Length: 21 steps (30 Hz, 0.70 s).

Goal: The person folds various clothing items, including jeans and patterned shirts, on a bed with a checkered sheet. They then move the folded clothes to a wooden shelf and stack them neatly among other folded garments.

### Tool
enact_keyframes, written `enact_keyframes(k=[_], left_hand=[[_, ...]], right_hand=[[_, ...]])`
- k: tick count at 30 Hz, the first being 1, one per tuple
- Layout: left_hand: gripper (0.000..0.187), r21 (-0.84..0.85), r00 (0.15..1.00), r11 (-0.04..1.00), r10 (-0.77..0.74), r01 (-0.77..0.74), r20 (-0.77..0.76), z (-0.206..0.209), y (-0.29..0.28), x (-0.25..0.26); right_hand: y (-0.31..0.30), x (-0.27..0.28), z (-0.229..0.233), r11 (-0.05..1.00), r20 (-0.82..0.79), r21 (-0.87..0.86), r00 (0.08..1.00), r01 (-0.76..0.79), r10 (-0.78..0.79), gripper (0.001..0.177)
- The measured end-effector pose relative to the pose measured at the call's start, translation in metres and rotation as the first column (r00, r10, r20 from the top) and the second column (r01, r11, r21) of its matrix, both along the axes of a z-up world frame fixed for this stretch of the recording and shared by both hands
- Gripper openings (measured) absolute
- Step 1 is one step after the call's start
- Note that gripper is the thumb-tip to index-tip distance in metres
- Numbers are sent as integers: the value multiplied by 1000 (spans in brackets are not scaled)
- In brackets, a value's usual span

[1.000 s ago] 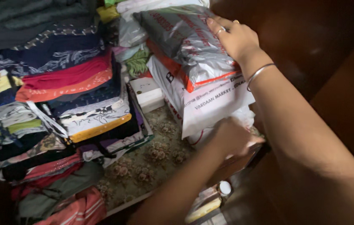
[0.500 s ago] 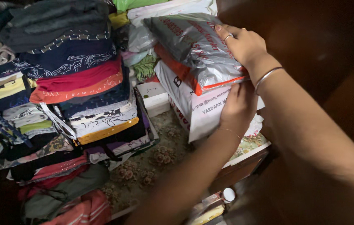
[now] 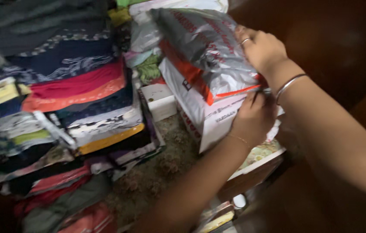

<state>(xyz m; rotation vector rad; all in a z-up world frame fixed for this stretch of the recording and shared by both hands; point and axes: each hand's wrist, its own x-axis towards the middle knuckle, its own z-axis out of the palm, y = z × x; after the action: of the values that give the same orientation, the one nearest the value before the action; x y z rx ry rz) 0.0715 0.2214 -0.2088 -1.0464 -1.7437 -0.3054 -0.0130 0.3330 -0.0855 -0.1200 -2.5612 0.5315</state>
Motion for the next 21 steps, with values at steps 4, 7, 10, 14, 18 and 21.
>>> enact_keyframes(k=[4, 7, 10, 14, 18, 21], left_hand=[[13, 289, 899, 864, -438, 412, 28, 13, -56, 26], [17, 609, 949, 768, -305, 198, 75, 8, -113, 3], [32, 749, 924, 584, 7, -313, 381, -4, -150, -86], [66, 864, 356, 393, -795, -315, 491, -49, -151, -215], [63, 952, 188, 235, -944, -196, 271, -79, -109, -274], [62, 978, 213, 102, -967, -180, 140, -70, -86, -284]], right_hand=[[2, -9, 3, 999, 0, -30, 1000, 19, -19, 53], [0, -9, 5, 997, 44, -61, 998, 53, -50, 54], [-3, -4, 2, 995, 23, -96, 999, 39, -37, 53], [-3, -3, 3, 992, 37, -104, 997, 77, -74, 53], [-1, -4, -1, 990, -27, -137, 999, 35, -39, 51], [-1, -9, 4, 984, 16, -167, 998, 66, -64, 51]])
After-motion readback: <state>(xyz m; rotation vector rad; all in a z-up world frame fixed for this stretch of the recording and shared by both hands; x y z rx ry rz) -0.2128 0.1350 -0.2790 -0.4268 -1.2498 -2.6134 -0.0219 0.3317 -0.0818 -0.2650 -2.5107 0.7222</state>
